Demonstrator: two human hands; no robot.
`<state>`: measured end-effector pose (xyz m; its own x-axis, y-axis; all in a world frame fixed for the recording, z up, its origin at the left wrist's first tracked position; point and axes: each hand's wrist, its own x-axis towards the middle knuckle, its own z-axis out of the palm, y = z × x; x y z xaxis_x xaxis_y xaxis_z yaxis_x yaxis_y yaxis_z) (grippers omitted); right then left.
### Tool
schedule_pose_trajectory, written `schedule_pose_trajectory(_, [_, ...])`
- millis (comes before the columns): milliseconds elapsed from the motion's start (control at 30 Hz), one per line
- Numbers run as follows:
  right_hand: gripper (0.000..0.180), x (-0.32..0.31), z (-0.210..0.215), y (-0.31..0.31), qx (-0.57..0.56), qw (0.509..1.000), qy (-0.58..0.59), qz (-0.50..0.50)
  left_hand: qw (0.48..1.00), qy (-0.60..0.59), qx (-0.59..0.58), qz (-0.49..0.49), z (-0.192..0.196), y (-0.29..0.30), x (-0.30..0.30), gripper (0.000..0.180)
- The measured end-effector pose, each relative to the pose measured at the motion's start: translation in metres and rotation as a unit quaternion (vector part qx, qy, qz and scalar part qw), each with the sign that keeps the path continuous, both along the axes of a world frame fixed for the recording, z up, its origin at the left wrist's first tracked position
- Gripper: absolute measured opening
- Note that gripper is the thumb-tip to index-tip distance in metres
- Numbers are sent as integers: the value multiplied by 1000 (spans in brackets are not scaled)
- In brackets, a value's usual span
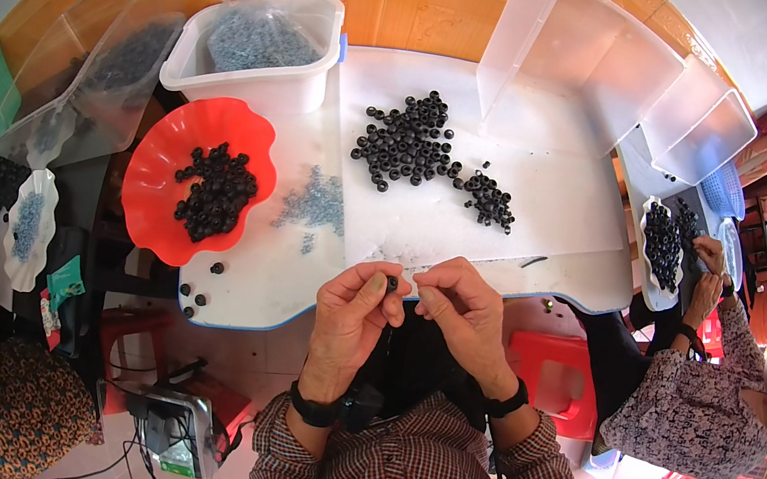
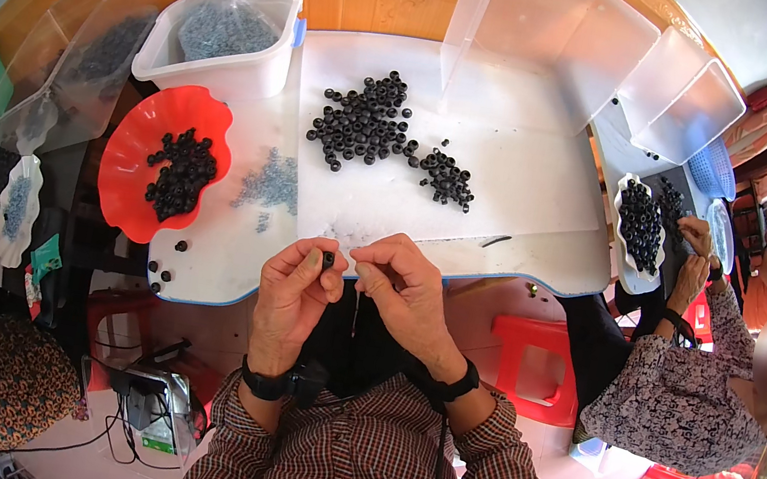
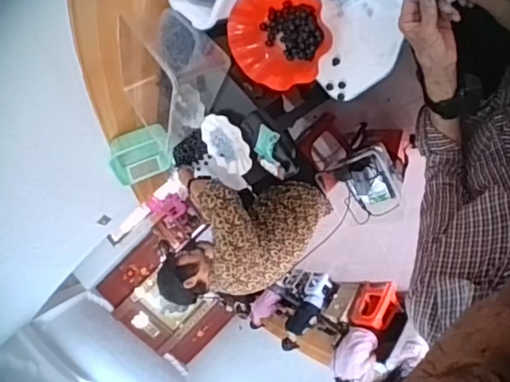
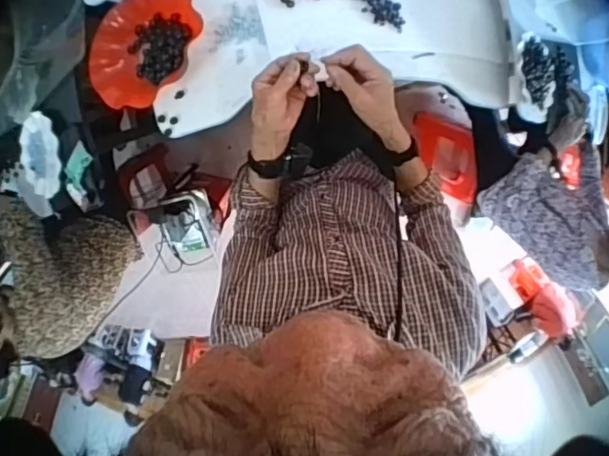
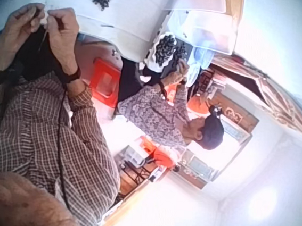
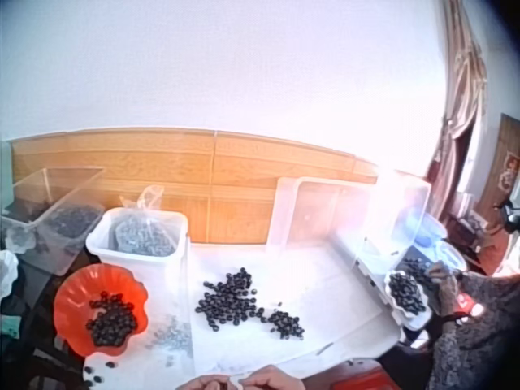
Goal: Inspecting and manually assembling small black plastic components at a workstation.
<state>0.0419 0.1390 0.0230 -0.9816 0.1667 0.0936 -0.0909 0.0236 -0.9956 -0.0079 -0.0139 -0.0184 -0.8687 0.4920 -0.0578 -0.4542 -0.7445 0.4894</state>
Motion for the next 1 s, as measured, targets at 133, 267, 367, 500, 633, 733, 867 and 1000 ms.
schedule_pose_trajectory(133, [14,-1,0,-3,19,1000,5,10,1000,3,-15,17,4,-3,-1,24])
schedule_pose_trajectory(267, [14,-1,0,-3,24,1000,3,11,1000,-5,16,13,3,-5,-3,26])
schedule_pose_trajectory(367, [14,-1,4,-4,35,999,3,11,999,-3,36,10,4,-5,-2,27])
schedule_pose_trajectory(500, [14,-1,8,-7,41,999,19,7,998,17,62,6,6,-6,-2,28])
schedule_pose_trajectory(633, [15,0,8,-10,50,998,34,8,998,28,52,14,9,-10,-1,28])
schedule_pose_trajectory(733, [16,1,12,-12,43,997,58,-4,999,51,-6,13,14,-8,1,27])
schedule_pose_trajectory(867, [17,0,13,-14,49,997,65,2,993,72,-89,32,18,-9,6,25])
schedule_pose_trajectory(1000, [18,1,19,-23,58,995,75,17,988,91,-113,60,22,-9,9,22])
